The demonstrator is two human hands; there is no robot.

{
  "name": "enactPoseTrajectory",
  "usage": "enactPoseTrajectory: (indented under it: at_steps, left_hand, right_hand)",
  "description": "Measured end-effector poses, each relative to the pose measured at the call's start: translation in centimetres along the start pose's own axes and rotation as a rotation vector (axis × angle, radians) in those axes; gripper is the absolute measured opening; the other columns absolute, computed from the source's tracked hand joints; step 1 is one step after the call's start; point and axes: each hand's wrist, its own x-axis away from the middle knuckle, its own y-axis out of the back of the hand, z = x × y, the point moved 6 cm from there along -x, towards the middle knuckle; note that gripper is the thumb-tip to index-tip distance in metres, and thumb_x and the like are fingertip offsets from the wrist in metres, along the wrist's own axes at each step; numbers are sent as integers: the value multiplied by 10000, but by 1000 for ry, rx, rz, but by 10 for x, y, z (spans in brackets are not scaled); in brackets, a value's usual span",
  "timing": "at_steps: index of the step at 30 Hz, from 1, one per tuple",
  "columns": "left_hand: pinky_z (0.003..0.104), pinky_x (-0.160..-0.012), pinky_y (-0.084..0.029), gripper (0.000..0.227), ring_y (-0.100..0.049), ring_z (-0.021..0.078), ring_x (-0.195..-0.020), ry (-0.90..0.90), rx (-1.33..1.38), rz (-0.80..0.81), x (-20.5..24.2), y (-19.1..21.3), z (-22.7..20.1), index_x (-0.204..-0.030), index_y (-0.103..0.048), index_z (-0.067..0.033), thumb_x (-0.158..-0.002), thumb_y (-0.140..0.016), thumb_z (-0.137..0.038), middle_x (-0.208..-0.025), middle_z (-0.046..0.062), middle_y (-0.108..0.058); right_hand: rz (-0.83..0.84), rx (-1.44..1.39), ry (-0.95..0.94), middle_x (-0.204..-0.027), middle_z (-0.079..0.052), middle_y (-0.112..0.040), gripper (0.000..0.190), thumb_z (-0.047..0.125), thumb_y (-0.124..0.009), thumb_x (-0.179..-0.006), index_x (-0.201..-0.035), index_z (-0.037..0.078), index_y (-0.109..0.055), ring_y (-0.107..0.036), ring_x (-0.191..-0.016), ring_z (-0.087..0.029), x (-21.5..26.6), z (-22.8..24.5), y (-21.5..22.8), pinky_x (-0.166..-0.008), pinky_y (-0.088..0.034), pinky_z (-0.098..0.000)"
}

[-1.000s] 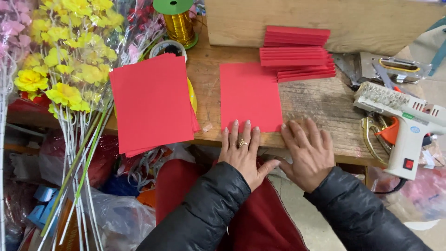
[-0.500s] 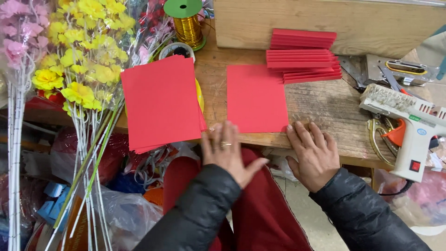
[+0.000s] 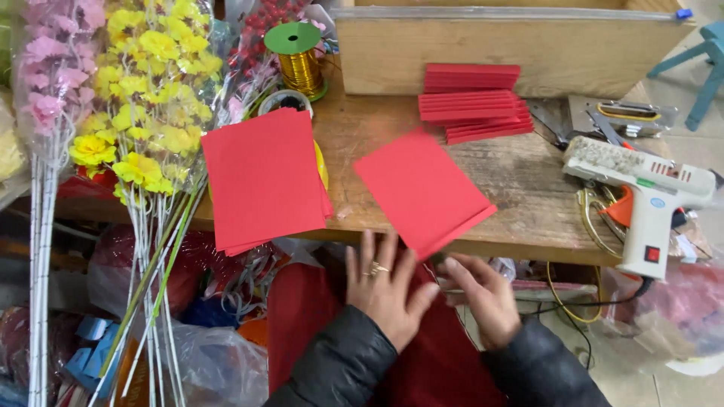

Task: Folding red paper sheets into accordion-style pleats to create decorations.

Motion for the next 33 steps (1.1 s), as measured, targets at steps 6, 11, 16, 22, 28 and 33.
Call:
enactPoseTrajectory:
  at_steps: [6,11,16,22,28,33]
  left_hand:
    - [746,-1143,-254,574,-296,560,-1502,-51,274,81,15,0,-29,-1390,-659,-51,-1035,-549,-489,-1622,233,-401]
    - [645,-1201,-332,513,-408,490,-1496,-27,216,-157,4,40,-9,-1397,-637,-48,-1023,-614,-398,-1598,214,-451]
    - [575,-1256,-445,560,-435,476,-1527,-35,167,-419,-42,112,-8,-1489,-538,-4,-1026,-706,-271,-1608,252,-400]
    - [648,-1280,-469,667,-390,455,-1567,-336,-193,-355,-75,86,-9,-1600,-458,-131,-1083,-821,-346,-1664,220,-307]
    - [465,-926,-544,310,-674,310,-1173,-416,-159,-396,-52,-52,61,-1226,-754,-212,-928,-686,-262,-1138,40,-717]
    - [384,-744,-541,108,-660,243,-920,-370,-162,-262,-66,-98,88,-1052,-718,-261,-987,-634,-241,-891,-29,-633]
  right_hand:
    - [98,-444,-70,-832,-77,-696,131,156,-738,-978,-913,112,-633,-630,-670,-185,-33,-45,5,-569,-515,-289]
    - [116,-76,256,-712,-84,-694,101,152,-752,-955,-930,55,-739,-509,-527,-110,-26,5,14,-456,-408,-262]
    - [-72,724,1169,-903,-82,-704,204,183,-744,-976,-1143,72,-784,-641,-755,-213,7,121,6,-645,-517,-363]
    - [-255,995,1818,-1023,-90,-592,252,38,-782,-1027,-1279,45,-773,-600,-759,-234,30,154,-16,-653,-518,-343]
    - [-161,1137,1747,-969,-5,-613,131,140,-703,-950,-1037,178,-795,-652,-785,-213,-17,110,-13,-606,-553,-321]
    - [105,1010,1424,-991,39,-663,192,336,-762,-953,-1117,248,-808,-682,-946,-219,-74,98,-11,-790,-592,-363]
